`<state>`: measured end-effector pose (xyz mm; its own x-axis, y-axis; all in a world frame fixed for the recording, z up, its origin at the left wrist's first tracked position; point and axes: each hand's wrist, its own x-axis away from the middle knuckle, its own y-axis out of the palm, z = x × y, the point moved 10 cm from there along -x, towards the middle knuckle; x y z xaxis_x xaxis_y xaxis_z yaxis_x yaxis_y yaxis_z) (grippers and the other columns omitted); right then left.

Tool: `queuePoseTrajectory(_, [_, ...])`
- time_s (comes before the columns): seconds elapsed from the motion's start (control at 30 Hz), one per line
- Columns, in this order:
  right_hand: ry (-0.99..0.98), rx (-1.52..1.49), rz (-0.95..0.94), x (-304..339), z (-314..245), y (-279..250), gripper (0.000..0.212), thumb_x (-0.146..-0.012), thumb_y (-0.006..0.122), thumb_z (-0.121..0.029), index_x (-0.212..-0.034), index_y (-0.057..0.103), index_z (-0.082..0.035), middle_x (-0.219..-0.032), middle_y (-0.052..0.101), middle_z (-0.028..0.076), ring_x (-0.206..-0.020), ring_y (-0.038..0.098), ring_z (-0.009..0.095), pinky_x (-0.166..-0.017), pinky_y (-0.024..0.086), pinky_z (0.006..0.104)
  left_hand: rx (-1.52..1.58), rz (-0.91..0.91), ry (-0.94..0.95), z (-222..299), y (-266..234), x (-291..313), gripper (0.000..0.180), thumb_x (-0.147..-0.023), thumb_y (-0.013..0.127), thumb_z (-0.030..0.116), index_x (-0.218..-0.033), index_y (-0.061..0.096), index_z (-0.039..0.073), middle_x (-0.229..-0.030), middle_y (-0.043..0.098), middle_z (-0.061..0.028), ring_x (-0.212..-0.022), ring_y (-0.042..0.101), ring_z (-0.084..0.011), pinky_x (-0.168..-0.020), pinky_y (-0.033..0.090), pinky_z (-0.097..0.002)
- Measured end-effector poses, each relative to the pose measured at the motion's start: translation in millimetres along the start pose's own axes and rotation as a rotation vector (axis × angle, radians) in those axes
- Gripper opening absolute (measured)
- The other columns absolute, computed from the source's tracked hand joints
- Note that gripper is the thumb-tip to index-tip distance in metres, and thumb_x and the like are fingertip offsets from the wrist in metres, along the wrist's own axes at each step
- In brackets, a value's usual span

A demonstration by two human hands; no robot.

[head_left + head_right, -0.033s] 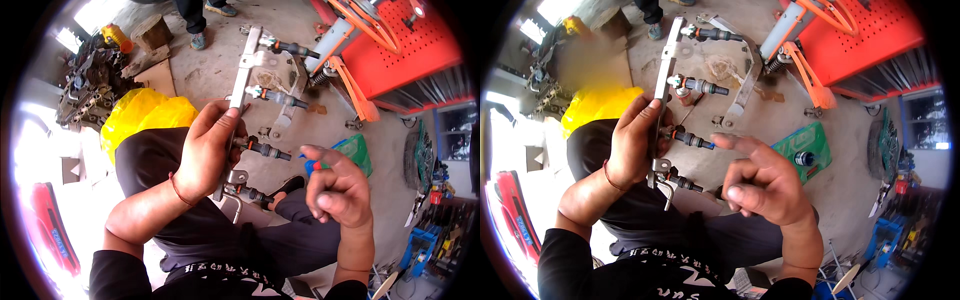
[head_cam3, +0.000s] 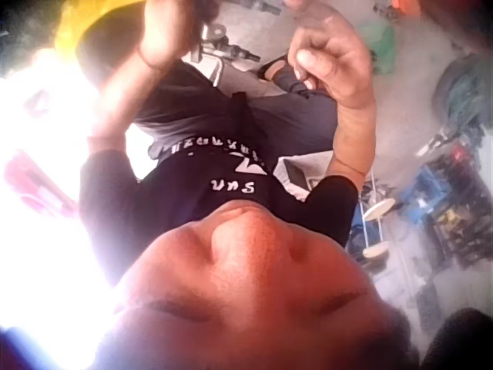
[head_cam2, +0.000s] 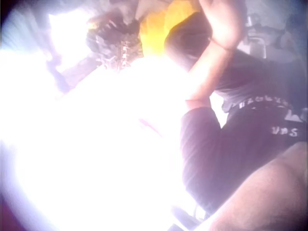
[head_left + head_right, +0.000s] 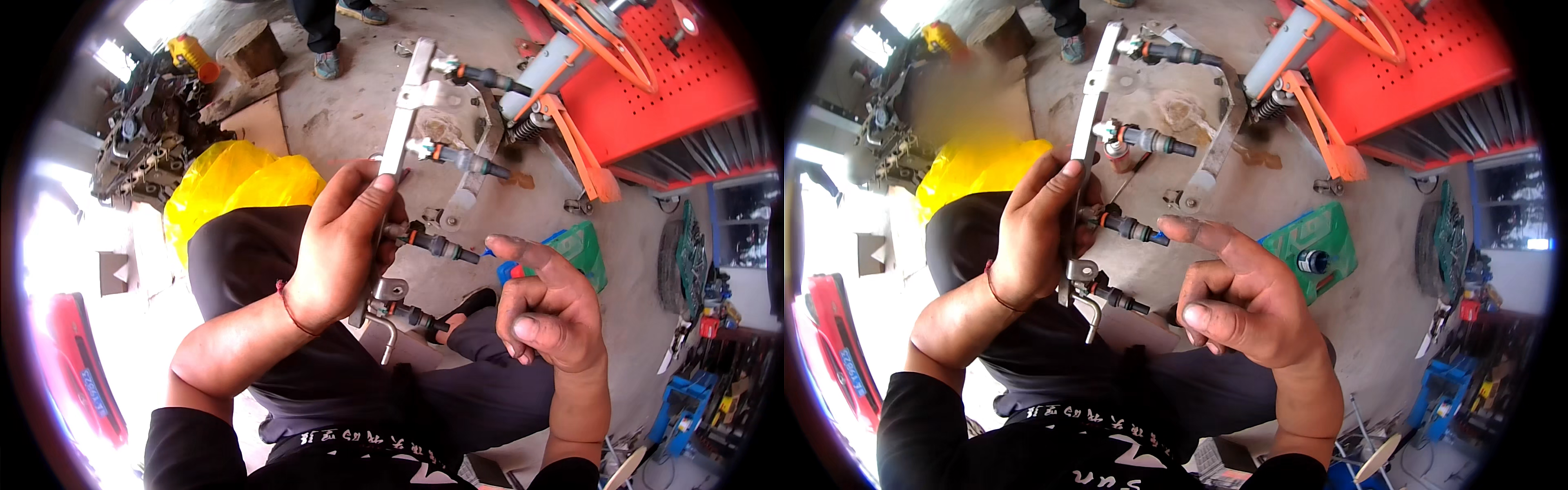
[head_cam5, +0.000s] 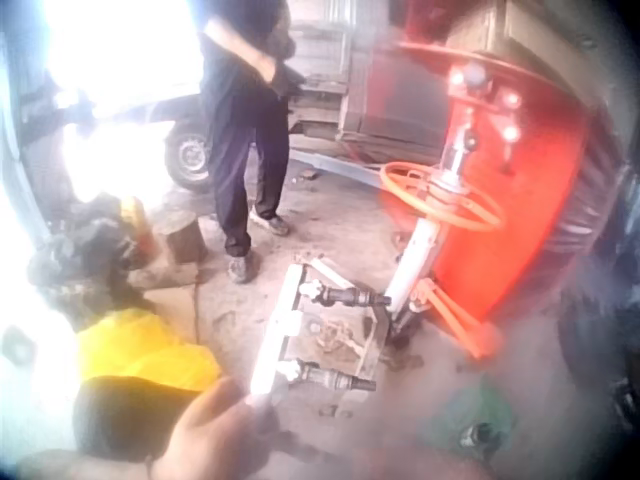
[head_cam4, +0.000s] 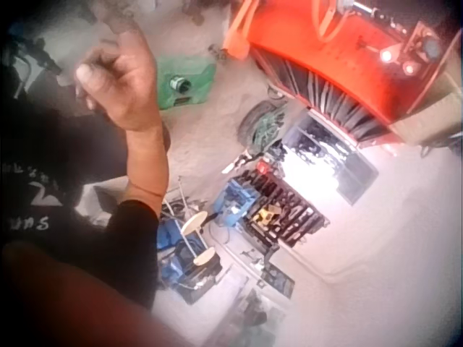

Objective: The person sits on the floor and assembles a metal bracket with multiple cylindrical components. They pick up small parts, apply a substance from a small container, and attach the components to the bracket one by one. The person handles the assembly with both hands, rotating it to access different attachment points.

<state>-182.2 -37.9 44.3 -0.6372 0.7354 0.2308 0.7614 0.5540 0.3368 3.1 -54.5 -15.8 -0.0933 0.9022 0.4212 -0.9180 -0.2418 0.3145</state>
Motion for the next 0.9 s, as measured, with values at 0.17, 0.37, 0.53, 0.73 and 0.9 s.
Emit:
queuePoseTrajectory(0.17, [0.054, -0.080, -0.051, -9, 14, 4, 0.062, -0.091, 0.062, -0.012, -0.145, 0.036, 0.005, -0.068, 0.057, 0.006, -0.053, 0.049, 0.009, -0.052, 0.044, 0.0197, -0.051, -0.030, 0.165, 17, 1, 5, 0.027, -0.103, 0.053, 0.029, -0.120, 0.056, 0.008, -0.084, 0.059, -0.0011, -0.060, 0.048, -0.0062, -0.052, 0.039, -0.0192])
queuePoseTrajectory(0.37, [0.141, 0.025, -0.022, -20, 23, 7, 0.059, -0.092, 0.061, -0.011, -0.143, 0.037, 0.005, -0.069, 0.058, 0.006, -0.053, 0.048, 0.008, -0.050, 0.040, 0.0206, -0.060, -0.059, 0.204, 28, -4, 10, 0.024, -0.104, 0.053, 0.026, -0.116, 0.054, 0.005, -0.084, 0.058, -0.0002, -0.066, 0.051, -0.0046, -0.054, 0.040, -0.0190])
queuePoseTrajectory(0.53, [0.134, 0.049, -0.028, -25, 25, 9, 0.054, -0.093, 0.061, -0.010, -0.140, 0.040, 0.004, -0.071, 0.058, 0.005, -0.054, 0.048, 0.007, -0.050, 0.039, 0.0207, -0.117, -0.076, 0.255, 31, -4, 12, 0.026, -0.104, 0.051, 0.028, -0.118, 0.052, 0.007, -0.083, 0.058, -0.0012, -0.062, 0.048, -0.0050, -0.053, 0.038, -0.0180])
queuePoseTrajectory(0.73, [0.078, 0.279, 0.051, -26, 25, 10, 0.051, -0.091, 0.063, -0.004, -0.138, 0.043, 0.002, -0.071, 0.059, 0.004, -0.057, 0.052, 0.007, -0.053, 0.042, 0.0213, -0.102, -0.068, 0.237, 30, -8, 10, 0.024, -0.104, 0.051, 0.028, -0.114, 0.053, 0.007, -0.083, 0.058, -0.0010, -0.061, 0.048, -0.0050, -0.052, 0.038, -0.0182])
queuePoseTrajectory(0.9, [-0.319, 0.825, 0.043, -22, 6, 22, 0.054, -0.085, 0.066, 0.001, -0.137, 0.052, -0.002, -0.070, 0.059, 0.004, -0.058, 0.055, 0.009, -0.052, 0.044, 0.0248, -0.082, -0.036, 0.186, 26, -11, 7, 0.022, -0.104, 0.052, 0.028, -0.111, 0.055, 0.007, -0.083, 0.058, -0.0008, -0.060, 0.048, -0.0054, -0.051, 0.038, -0.0186])
